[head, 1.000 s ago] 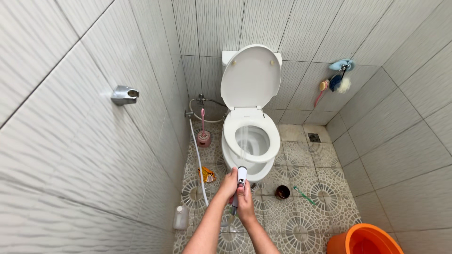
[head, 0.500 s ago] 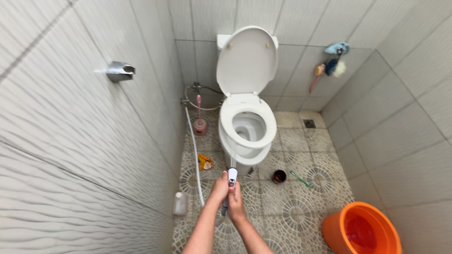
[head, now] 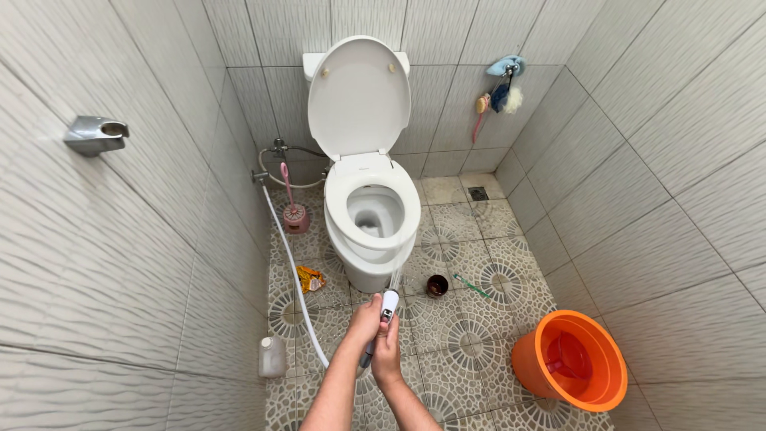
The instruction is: The person uses a bidet sprayer to rinse a toilet and then wipes the underside of the toilet seat and the rim using a green sponge.
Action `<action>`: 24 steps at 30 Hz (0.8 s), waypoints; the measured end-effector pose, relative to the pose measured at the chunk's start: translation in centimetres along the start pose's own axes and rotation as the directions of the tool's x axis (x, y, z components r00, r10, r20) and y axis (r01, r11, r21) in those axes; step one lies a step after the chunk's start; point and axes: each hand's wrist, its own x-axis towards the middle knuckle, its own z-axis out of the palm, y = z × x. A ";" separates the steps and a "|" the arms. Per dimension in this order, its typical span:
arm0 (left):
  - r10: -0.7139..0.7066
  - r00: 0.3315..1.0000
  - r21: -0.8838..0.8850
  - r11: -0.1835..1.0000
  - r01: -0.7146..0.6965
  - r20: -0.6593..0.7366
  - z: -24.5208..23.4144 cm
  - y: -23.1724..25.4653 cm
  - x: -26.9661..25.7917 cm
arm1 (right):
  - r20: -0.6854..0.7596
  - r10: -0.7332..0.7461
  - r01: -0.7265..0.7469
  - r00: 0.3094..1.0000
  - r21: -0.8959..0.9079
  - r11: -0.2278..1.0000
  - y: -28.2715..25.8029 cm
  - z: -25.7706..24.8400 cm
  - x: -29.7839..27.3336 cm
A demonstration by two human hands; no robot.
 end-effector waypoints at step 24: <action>0.043 0.997 -0.117 0.992 -0.050 -0.065 -0.6 2.6 -0.1 | 0.116 -0.200 0.214 0.973 -0.115 0.970 -5.4 0.8 1.7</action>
